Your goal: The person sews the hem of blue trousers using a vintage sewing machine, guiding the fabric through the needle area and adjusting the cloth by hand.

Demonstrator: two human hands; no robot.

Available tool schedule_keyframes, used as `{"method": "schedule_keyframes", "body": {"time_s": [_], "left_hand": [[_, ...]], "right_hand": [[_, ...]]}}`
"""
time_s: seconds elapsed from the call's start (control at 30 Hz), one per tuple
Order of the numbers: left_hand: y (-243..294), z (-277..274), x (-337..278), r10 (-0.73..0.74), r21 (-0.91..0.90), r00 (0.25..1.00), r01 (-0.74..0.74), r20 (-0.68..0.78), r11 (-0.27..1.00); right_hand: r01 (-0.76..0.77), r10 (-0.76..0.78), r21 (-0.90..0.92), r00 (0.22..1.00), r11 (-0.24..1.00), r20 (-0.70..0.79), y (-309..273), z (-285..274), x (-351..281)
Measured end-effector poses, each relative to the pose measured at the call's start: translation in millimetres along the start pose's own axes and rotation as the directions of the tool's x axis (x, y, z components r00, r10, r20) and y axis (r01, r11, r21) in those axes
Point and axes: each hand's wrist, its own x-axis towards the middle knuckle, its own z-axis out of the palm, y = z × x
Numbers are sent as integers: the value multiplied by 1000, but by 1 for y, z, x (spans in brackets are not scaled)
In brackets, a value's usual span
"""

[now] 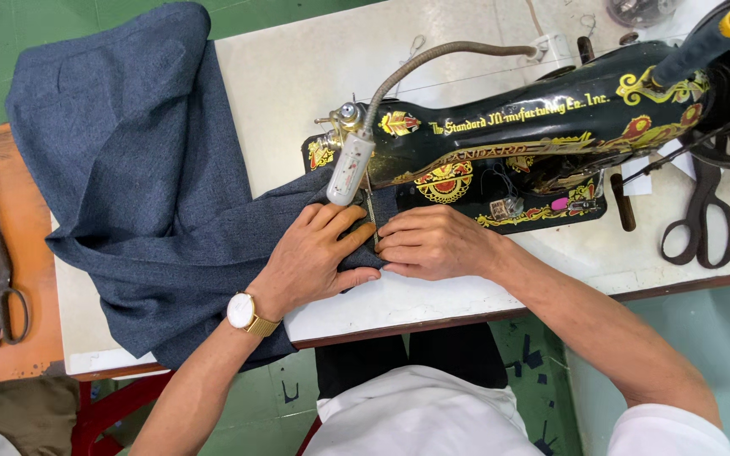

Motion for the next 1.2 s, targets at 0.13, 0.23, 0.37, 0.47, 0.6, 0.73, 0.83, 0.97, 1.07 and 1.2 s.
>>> {"method": "schedule_keyframes", "body": {"time_s": [0.13, 0.23, 0.37, 0.47, 0.6, 0.73, 0.83, 0.97, 1.07, 1.2], "left_hand": [[-2, 2, 0, 12, -9, 1000, -12, -29, 1000], [-4, 3, 1, 19, -12, 1000, -19, -25, 1000], [-8, 4, 3, 30, -33, 999, -31, -32, 999], [-10, 4, 5, 35, -46, 999, -36, -30, 998], [-11, 4, 5, 21, -54, 999, -22, -27, 998], [-12, 7, 3, 31, -56, 998, -35, -60, 998], [-14, 11, 1, 32, -52, 996, -37, -87, 998], [-13, 10, 1, 30, -38, 995, -33, -98, 999], [-13, 11, 0, 30, -40, 993, -35, -116, 999], [-11, 9, 1, 56, -41, 988, -63, -141, 997]], "right_hand": [[-4, 4, 2, 1000, 1000, 0, 0, 0, 1], [-6, 6, 12, 1000, 1000, -4, -1, -3, 4], [-11, 11, 8, 1000, 1000, -7, 0, 0, 2], [-22, 22, 12, 1000, 1000, -3, 1, -1, 3], [-35, 35, 3, 999, 999, -1, -1, -3, 5], [-44, 44, -1, 999, 999, 3, -1, -5, 8], [-37, 37, -11, 999, 999, 13, 0, -4, 8], [-40, 41, -18, 999, 999, 23, 0, -6, 10], [-55, 55, 7, 998, 998, 18, 0, -6, 11], [-45, 45, 0, 999, 999, 11, -1, -5, 10]]}}
